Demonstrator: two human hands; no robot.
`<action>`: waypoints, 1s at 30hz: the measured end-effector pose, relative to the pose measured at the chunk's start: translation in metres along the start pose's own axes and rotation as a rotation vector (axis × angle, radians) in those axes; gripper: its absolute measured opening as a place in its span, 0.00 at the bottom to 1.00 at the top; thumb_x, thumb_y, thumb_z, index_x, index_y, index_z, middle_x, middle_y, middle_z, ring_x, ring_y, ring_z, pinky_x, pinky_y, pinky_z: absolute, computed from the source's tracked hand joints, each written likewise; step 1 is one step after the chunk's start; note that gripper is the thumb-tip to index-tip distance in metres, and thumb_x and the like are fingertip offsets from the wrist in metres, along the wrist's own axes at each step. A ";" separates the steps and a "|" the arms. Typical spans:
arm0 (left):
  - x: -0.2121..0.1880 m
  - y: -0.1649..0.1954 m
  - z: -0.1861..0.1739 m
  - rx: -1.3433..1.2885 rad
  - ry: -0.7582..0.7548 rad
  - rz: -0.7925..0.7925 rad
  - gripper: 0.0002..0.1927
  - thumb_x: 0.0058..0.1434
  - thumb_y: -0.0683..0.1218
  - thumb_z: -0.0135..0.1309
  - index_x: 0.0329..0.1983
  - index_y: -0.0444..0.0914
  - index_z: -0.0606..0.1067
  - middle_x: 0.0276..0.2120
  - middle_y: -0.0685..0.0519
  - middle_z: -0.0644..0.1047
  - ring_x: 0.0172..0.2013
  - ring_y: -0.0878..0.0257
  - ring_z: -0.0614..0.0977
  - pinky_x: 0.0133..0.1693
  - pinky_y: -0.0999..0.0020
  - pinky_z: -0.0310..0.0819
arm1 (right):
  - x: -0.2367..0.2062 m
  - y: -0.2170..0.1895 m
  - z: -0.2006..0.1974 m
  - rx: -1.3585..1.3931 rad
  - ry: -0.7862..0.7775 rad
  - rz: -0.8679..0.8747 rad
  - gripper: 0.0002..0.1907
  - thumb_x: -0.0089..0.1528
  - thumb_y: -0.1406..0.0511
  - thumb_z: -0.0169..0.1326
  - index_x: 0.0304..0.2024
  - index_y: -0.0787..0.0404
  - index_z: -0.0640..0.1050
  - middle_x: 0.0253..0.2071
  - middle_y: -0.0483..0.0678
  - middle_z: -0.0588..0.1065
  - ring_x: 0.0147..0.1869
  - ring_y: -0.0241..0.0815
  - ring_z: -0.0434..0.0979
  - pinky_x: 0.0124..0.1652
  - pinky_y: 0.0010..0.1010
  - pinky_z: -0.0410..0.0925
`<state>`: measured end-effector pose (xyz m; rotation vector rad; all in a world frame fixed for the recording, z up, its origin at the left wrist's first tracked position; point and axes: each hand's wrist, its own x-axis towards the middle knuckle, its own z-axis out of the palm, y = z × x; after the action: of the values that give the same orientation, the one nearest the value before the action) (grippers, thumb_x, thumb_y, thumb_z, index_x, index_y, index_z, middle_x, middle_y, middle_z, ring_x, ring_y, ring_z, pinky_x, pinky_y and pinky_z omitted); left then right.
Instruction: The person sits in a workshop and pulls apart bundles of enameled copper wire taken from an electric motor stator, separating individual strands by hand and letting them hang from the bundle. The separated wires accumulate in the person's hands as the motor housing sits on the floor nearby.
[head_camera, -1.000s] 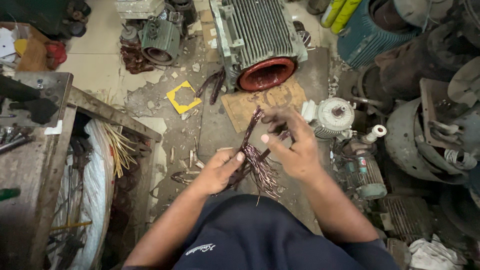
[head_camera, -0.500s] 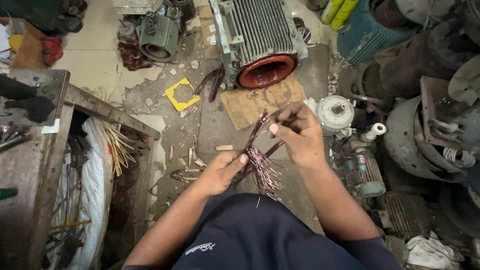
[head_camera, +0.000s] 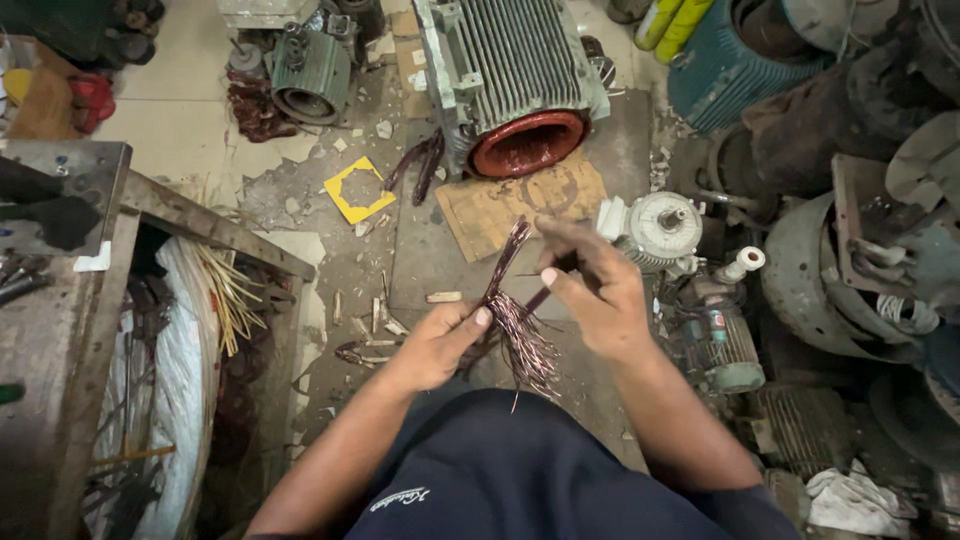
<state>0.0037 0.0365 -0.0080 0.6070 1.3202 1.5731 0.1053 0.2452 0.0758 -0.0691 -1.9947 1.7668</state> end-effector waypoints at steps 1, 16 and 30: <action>0.001 0.000 0.001 -0.018 -0.009 0.000 0.21 0.73 0.58 0.45 0.36 0.37 0.75 0.22 0.64 0.67 0.23 0.74 0.64 0.25 0.74 0.55 | 0.001 -0.003 0.001 -0.064 -0.006 -0.052 0.26 0.61 0.78 0.55 0.63 0.69 0.73 0.43 0.47 0.75 0.49 0.36 0.73 0.51 0.26 0.67; -0.004 0.008 0.003 -0.004 0.039 -0.028 0.21 0.71 0.58 0.46 0.45 0.38 0.78 0.22 0.65 0.68 0.22 0.75 0.64 0.24 0.75 0.54 | 0.008 -0.022 0.013 -0.433 0.052 -0.178 0.23 0.61 0.72 0.60 0.59 0.66 0.76 0.38 0.48 0.78 0.41 0.36 0.79 0.44 0.26 0.73; -0.003 -0.008 -0.005 0.033 -0.005 0.063 0.20 0.75 0.56 0.46 0.44 0.35 0.77 0.24 0.67 0.66 0.26 0.75 0.63 0.27 0.74 0.54 | 0.004 -0.010 -0.004 -0.230 -0.015 0.103 0.08 0.62 0.73 0.60 0.42 0.66 0.76 0.39 0.50 0.78 0.38 0.37 0.83 0.38 0.29 0.76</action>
<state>0.0033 0.0310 -0.0169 0.6777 1.3371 1.6025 0.1057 0.2487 0.0866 -0.2371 -2.2333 1.5940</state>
